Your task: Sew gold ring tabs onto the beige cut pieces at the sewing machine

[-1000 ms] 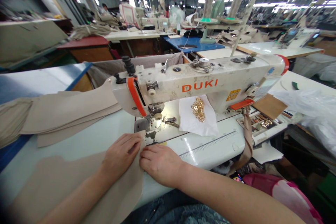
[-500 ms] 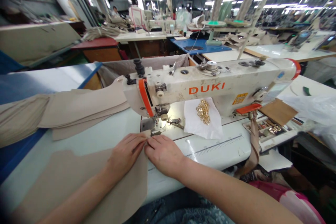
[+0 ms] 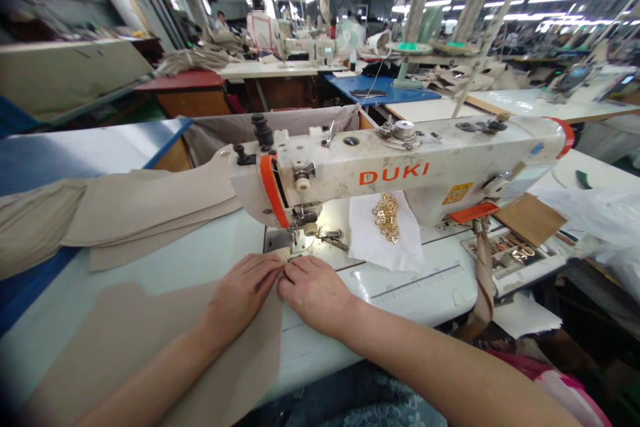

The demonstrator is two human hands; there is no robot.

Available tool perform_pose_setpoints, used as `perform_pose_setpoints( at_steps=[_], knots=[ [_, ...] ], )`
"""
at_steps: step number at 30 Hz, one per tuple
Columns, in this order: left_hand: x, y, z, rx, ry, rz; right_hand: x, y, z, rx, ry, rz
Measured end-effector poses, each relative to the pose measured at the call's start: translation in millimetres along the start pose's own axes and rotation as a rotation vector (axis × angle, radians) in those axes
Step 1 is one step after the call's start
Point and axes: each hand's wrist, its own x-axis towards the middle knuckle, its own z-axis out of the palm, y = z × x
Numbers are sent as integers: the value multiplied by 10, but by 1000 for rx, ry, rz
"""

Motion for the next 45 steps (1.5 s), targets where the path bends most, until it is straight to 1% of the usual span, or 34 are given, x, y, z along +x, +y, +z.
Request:
perform_pose_setpoints(
  at_steps=[4, 8, 12, 15, 18, 23, 30, 39, 43, 45],
  knots=[
    [122, -40, 99, 8, 23, 20, -9, 120, -12, -13, -10, 21],
    [222, -108, 170, 32, 17, 41, 12, 218, 3, -24, -9, 45],
    [283, -174, 210, 3, -2, 27, 41, 281, 23, -19, -11, 70],
    [311, -205, 224, -10, 23, 0, 58, 300, 29, -24, -1, 94],
    [327, -224, 226, -14, 40, -23, 72, 305, 29, -28, 6, 112],
    [328, -255, 226, -10, 32, -84, 88, 305, 34, -13, -5, 136],
    [319, -302, 254, -7, 26, -110, 115, 301, 45, -39, 2, 158],
    [361, -249, 238, 3, 44, -97, 126, 300, 39, -24, -17, 166],
    [350, -241, 241, 15, 6, -93, 84, 298, 30, 36, 3, 152],
    [321, -253, 239, 41, -30, -53, 47, 290, 23, 55, 27, 133]
  ],
)
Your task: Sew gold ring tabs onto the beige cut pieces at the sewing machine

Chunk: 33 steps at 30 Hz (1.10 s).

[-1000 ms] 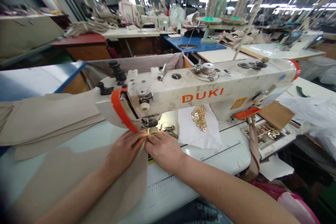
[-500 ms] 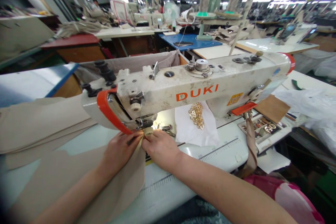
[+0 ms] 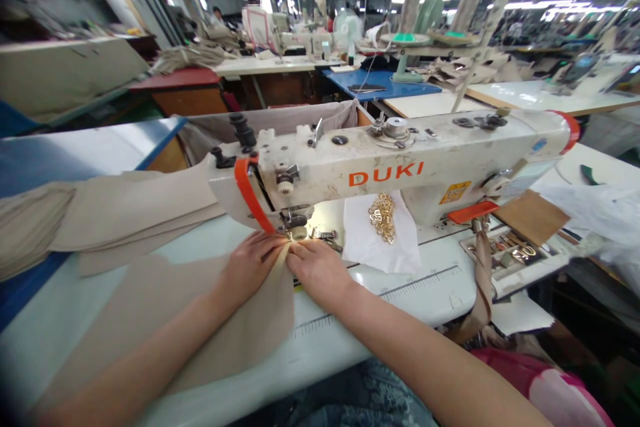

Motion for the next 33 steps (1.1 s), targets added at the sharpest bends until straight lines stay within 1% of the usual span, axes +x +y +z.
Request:
perform_pose_setpoints(
  at_steps=[4, 7, 10, 14, 19, 28, 33],
  knots=[
    [-81, -27, -26, 68, -70, 110, -55, -11, -17, -3, -3, -53],
    [-122, -36, -53, 90, -123, 143, -57, -11, -18, -4, -11, -75],
    [-133, -42, -63, 81, -140, 166, -48, -2, -8, -3, -3, -86],
    [-141, -59, -49, 71, -131, 161, -51, 7, 9, -13, 12, -95],
    [-171, -83, -23, 84, -148, 168, -57, 5, 20, -8, 17, -94],
    [-127, -43, -51, 150, -222, 152, -14, -4, 10, -4, -30, -62],
    [-88, -58, -47, 149, -196, 143, -2, 9, 29, -3, -20, -55]
  ],
)
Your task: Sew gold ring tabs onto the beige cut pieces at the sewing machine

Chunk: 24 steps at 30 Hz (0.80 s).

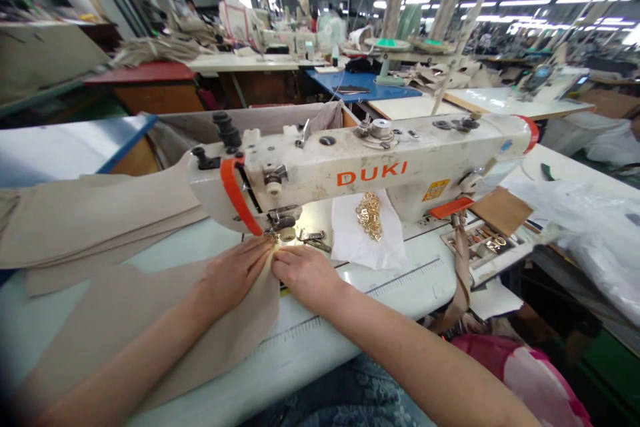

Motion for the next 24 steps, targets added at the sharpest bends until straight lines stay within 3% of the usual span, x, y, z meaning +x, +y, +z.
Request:
perform_pose_setpoints(
  at_steps=[24],
  knots=[
    [1, -6, 78, -50, 43, -85, 20, 12, -21, -16, 3, -4]
  ],
)
